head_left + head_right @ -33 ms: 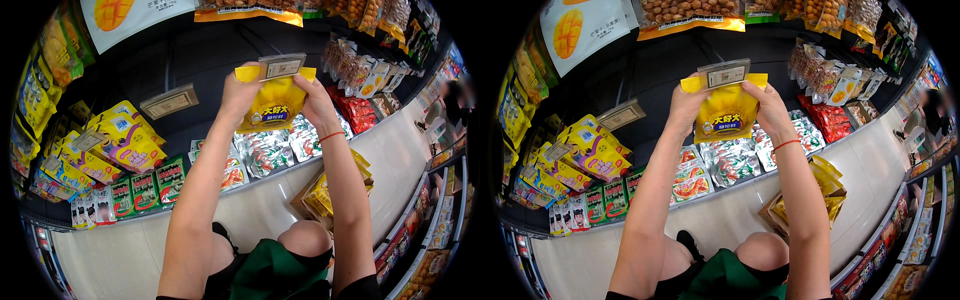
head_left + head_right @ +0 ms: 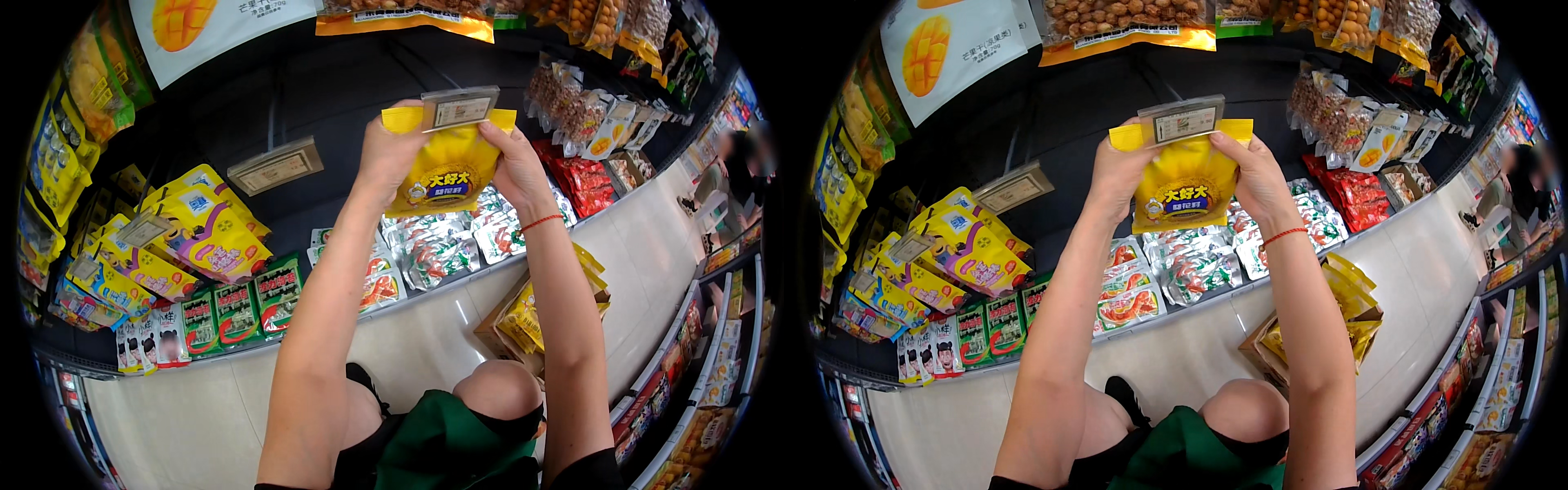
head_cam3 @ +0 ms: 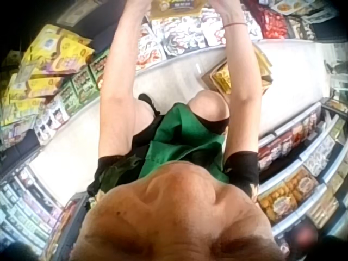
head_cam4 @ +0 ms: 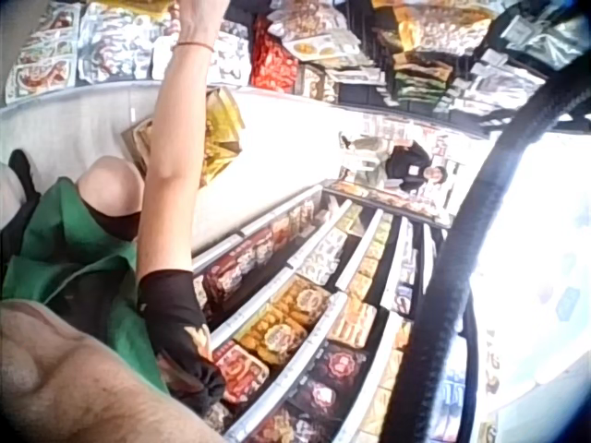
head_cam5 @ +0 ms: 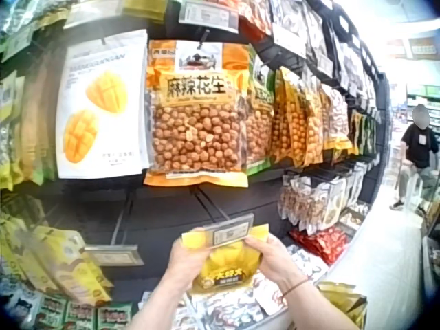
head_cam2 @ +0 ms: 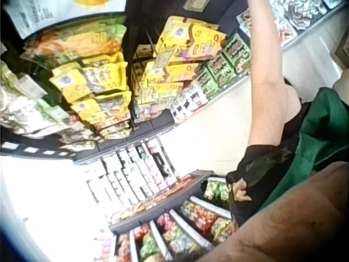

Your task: The person takes yellow snack packets from a cardboard box and places them on a store shelf. They arrange the packets in rows, then handle a small transparent bag of nuts, placing it on the shelf as well.

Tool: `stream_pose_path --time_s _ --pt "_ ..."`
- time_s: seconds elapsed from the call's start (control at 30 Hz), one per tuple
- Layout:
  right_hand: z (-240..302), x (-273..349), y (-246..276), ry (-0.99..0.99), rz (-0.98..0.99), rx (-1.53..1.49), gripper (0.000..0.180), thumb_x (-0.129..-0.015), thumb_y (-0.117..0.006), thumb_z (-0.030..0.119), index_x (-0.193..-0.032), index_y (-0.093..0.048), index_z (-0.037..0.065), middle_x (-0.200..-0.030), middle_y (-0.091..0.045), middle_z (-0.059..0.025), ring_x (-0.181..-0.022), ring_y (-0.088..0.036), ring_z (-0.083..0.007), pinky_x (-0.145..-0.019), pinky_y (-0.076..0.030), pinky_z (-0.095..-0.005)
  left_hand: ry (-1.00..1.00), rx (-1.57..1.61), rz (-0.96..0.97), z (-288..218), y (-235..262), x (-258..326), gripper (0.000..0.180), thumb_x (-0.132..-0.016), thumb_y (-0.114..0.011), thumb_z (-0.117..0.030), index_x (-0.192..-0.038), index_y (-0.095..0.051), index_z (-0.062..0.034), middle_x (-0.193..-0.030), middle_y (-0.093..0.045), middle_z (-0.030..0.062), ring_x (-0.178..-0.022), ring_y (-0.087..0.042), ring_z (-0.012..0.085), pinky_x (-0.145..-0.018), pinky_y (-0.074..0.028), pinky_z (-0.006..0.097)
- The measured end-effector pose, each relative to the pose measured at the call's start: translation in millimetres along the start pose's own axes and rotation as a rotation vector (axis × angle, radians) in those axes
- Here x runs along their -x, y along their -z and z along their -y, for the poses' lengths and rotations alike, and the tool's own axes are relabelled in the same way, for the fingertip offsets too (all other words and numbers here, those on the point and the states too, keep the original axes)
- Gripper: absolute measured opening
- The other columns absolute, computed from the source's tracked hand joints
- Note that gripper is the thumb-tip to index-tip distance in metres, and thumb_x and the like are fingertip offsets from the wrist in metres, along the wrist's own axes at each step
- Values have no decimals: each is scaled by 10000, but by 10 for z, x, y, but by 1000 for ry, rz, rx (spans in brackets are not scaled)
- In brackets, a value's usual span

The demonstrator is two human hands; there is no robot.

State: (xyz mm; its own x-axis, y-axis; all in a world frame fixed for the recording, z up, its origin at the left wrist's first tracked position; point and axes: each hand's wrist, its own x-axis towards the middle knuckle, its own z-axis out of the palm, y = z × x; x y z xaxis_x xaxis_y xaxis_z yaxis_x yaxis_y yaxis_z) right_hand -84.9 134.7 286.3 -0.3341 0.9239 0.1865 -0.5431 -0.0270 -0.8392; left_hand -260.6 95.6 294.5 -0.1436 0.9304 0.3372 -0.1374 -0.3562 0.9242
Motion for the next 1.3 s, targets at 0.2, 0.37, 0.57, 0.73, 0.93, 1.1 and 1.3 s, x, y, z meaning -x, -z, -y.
stream_pose_path --time_s 0.2,0.37,0.57,0.73,0.93,1.1,1.3 --pt "-26 -40 -17 30 13 -13 198 -865 -611 98 -1049 -583 31 -1023 -635 -50 -957 -588 -139 -888 -439 -284 58 49 -44 -59 26 -19 204 -813 -616 -19 -1016 -603 -32 -894 -620 12 -833 -567 85 -763 -439 232" --pt "-75 -76 -13 41 -36 4 189 -867 -607 96 -1043 -583 33 -1020 -636 -49 -953 -589 -135 -875 -446 -285 -30 83 -79 28 -18 -53 218 -734 -615 59 -940 -610 -9 -864 -617 16 -779 -567 76 -712 -454 218" --pt "-11 -94 19 55 -22 4 175 -875 -603 107 -1034 -588 36 -1013 -636 -46 -939 -589 -126 -860 -449 -280 -107 26 -122 4 -143 -76 186 -732 -659 47 -898 -605 -15 -829 -618 3 -766 -557 65 -699 -450 215" --pt "38 -78 24 59 -2 1 184 -871 -613 113 -1037 -589 37 -1012 -637 -45 -938 -587 -122 -859 -447 -277 -148 47 -124 13 -173 -82 137 -757 -681 14 -870 -610 -22 -821 -620 -3 -762 -554 59 -688 -447 214" --pt "38 -72 28 66 4 -15 188 -868 -620 114 -1038 -592 38 -1014 -638 -43 -942 -586 -126 -872 -440 -278 -208 106 -109 13 -185 -88 98 -790 -679 -18 -843 -598 -31 -813 -610 -15 -756 -542 44 -675 -435 199" --pt "33 -71 -3 66 18 -2 194 -871 -618 120 -1044 -588 36 -1019 -637 -49 -950 -586 -135 -873 -444 -281 -148 88 -108 40 -106 -86 86 -808 -662 -29 -841 -583 -43 -800 -589 -25 -753 -526 39 -667 -429 211" --pt "45 -75 -50 39 -30 43 206 -882 -598 118 -1064 -565 26 -1027 -634 -60 -952 -594 -143 -861 -459 -287 -161 39 -133 88 -60 -127 58 -818 -631 -23 -847 -587 -48 -795 -587 -21 -749 -525 41 -654 -428 212"
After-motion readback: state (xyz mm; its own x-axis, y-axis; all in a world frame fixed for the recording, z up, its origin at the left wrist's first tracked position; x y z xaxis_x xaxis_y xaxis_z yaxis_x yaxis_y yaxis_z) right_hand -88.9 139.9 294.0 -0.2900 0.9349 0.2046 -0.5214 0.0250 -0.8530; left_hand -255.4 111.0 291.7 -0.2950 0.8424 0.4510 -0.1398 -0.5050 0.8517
